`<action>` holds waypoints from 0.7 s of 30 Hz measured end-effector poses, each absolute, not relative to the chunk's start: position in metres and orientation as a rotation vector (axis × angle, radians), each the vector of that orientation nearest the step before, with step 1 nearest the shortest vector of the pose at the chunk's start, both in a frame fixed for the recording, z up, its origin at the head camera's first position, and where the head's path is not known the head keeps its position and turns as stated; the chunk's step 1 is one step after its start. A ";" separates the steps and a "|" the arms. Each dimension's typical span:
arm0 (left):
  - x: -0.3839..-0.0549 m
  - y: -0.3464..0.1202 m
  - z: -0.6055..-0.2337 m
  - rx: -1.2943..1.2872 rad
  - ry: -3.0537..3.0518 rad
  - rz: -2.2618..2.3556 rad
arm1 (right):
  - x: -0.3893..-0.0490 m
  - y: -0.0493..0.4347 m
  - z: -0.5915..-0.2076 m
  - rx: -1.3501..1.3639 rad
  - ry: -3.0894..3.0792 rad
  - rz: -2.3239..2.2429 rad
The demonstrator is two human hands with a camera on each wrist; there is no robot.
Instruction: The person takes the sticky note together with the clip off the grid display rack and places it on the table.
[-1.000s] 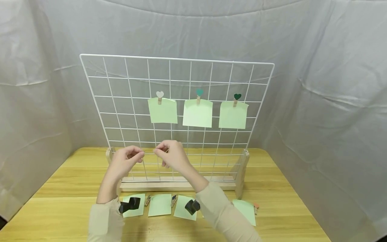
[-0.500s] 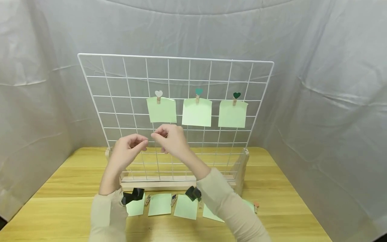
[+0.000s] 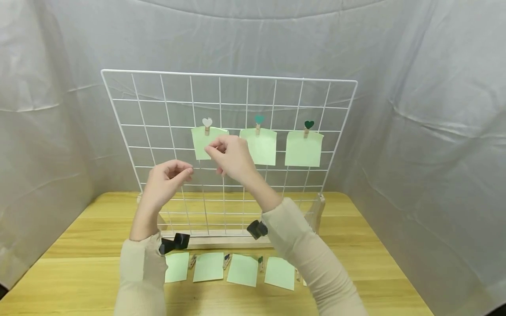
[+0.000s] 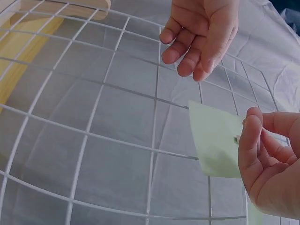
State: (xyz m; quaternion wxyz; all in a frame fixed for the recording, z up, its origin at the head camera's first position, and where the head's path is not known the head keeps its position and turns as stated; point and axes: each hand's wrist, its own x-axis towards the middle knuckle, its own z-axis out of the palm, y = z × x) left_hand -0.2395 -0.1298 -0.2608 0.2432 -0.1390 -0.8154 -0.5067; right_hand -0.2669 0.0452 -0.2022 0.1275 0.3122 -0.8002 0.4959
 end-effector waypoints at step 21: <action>-0.244 -0.123 -0.240 -0.263 -2.079 -1.392 | -0.279 0.038 -0.162 0.812 -2.323 1.276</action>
